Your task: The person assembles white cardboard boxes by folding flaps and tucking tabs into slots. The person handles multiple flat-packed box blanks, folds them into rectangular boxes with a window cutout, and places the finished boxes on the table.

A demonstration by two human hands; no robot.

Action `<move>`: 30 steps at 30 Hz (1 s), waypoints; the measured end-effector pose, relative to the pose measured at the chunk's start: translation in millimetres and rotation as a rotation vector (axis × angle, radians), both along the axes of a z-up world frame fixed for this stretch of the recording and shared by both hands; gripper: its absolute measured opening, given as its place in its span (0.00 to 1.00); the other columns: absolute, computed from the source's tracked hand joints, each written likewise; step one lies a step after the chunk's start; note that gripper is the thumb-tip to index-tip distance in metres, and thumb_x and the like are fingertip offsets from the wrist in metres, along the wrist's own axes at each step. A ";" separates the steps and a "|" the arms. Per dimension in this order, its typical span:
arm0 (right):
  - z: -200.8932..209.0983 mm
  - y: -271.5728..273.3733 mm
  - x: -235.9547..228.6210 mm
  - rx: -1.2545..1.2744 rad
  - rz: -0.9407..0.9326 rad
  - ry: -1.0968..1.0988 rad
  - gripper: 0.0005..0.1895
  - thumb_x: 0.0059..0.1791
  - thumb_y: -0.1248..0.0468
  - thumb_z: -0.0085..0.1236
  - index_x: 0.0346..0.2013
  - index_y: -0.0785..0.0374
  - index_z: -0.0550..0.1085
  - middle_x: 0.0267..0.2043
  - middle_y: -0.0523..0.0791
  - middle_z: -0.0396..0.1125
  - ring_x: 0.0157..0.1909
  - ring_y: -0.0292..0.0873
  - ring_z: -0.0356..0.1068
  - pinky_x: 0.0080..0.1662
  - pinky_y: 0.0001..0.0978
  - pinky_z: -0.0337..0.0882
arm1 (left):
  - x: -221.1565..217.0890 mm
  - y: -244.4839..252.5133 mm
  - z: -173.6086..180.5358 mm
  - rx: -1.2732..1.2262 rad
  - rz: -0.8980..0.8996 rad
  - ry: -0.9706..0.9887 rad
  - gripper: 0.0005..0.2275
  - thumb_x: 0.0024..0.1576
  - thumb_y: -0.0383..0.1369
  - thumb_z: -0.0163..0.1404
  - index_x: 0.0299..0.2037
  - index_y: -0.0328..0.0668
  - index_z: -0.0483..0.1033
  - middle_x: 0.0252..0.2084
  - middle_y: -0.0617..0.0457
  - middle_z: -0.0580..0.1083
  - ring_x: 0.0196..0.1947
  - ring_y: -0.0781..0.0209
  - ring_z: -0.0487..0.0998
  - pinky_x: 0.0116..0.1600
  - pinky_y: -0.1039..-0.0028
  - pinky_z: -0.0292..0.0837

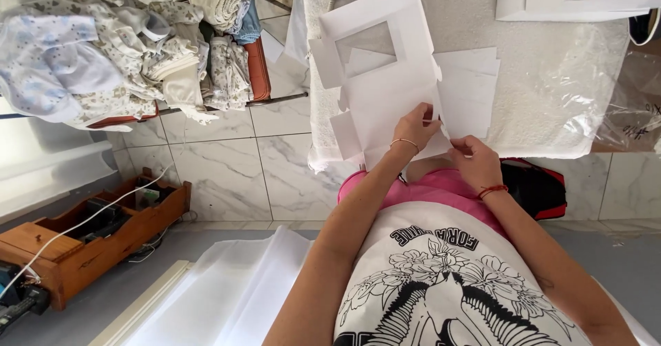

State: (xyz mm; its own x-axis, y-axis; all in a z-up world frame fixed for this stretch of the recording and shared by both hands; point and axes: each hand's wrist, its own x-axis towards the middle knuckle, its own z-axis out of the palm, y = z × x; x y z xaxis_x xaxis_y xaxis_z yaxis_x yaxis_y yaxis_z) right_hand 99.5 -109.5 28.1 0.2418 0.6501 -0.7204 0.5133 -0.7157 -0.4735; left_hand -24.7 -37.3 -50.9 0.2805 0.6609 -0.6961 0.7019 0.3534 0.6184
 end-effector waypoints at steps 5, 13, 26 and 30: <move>7.3 11.1 -0.8 -0.033 -0.041 -0.033 0.12 0.40 0.54 0.51 0.37 0.47 0.73 0.29 0.41 0.68 0.37 0.42 0.67 0.42 0.34 0.66 | 0.3 -5.3 -0.9 -0.014 0.022 -0.031 0.14 0.44 0.39 0.45 0.41 0.56 0.69 0.40 0.58 0.73 0.39 0.62 0.75 0.47 0.68 0.70; 15.0 30.8 2.6 0.052 -0.134 0.161 0.10 0.40 0.65 0.55 0.35 0.60 0.73 0.27 0.50 0.67 0.29 0.41 0.68 0.36 0.28 0.67 | 6.0 -12.2 -25.0 0.143 -0.102 0.019 0.14 0.46 0.40 0.44 0.43 0.56 0.68 0.46 0.54 0.70 0.46 0.52 0.72 0.49 0.61 0.69; 33.5 28.7 -16.0 0.717 0.399 -0.318 0.11 0.43 0.70 0.55 0.40 0.60 0.72 0.40 0.44 0.62 0.38 0.44 0.65 0.42 0.34 0.65 | -89.8 5.3 66.1 0.813 0.113 -0.079 0.15 0.51 0.19 0.36 0.39 0.53 0.70 0.42 0.59 0.71 0.41 0.60 0.73 0.47 0.72 0.67; 44.4 48.5 -71.9 0.917 0.543 -0.295 0.05 0.42 0.66 0.55 0.32 0.54 0.71 0.38 0.39 0.63 0.42 0.42 0.64 0.42 0.33 0.61 | -171.4 4.4 83.6 0.865 0.281 -0.025 0.17 0.47 0.16 0.34 0.37 0.50 0.71 0.43 0.52 0.69 0.40 0.50 0.72 0.44 0.66 0.68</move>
